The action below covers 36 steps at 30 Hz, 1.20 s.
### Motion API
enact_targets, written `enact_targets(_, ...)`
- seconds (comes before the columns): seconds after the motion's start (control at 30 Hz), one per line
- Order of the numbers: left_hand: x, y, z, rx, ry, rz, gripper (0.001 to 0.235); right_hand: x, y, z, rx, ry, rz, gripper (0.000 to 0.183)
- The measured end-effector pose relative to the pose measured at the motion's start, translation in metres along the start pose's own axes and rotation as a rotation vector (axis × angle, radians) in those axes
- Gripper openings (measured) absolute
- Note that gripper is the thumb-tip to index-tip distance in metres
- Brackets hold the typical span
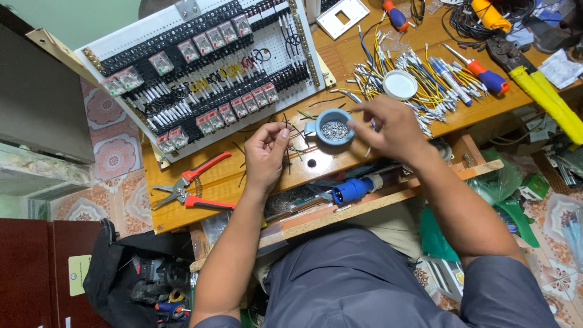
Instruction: The person strips wire insulation using pliers, inserts ferrules, and crimps them with a crimping tool. They then insert the prepared wires into terminals on an electrical panel and tighten the connections with a screwdriver. The person repeats this process for multiple wires throughout the clip.
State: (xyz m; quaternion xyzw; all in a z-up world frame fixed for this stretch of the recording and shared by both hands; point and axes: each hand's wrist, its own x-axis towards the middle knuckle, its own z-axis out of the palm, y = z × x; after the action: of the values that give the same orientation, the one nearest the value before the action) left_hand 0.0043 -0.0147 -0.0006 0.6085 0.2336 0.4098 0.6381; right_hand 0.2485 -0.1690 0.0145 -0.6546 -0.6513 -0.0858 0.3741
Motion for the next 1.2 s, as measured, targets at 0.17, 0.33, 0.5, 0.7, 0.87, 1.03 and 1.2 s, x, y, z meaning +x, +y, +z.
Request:
enact_targets(0.17, 0.000, -0.005, 0.002, 0.012, -0.006, 0.011, 0.016, 0.043, 0.034, -0.008, -0.363, -0.299, 0.250, 0.013)
enact_targets(0.33, 0.002, -0.009, 0.000, 0.008, 0.010, 0.000, 0.016, 0.056, 0.052, 0.008, -0.466, -0.491, 0.283, 0.014)
enact_targets(0.5, 0.000, -0.004, 0.001, 0.014, -0.005, -0.004, 0.016, 0.069, 0.042, 0.005, -0.495, -0.632, 0.358, 0.021)
enact_targets(0.7, 0.000, -0.003, 0.001, 0.030, 0.000, 0.033, 0.015, 0.072, 0.042, 0.013, -0.513, -0.672, 0.390, 0.022)
enact_targets(0.87, -0.001, -0.004, 0.003, 0.003, 0.057, 0.089, 0.016, 0.077, 0.034, -0.001, -0.444, -0.583, 0.341, 0.021)
enact_targets(1.03, -0.001, 0.002, 0.004, 0.088, 0.090, 0.174, 0.014, 0.079, 0.006, -0.027, -0.245, -0.336, 0.168, 0.016)
enact_targets(1.2, 0.001, 0.008, 0.003, 0.149, 0.154, 0.314, 0.012, 0.085, -0.029, -0.023, 0.096, -0.216, 0.002, 0.009)
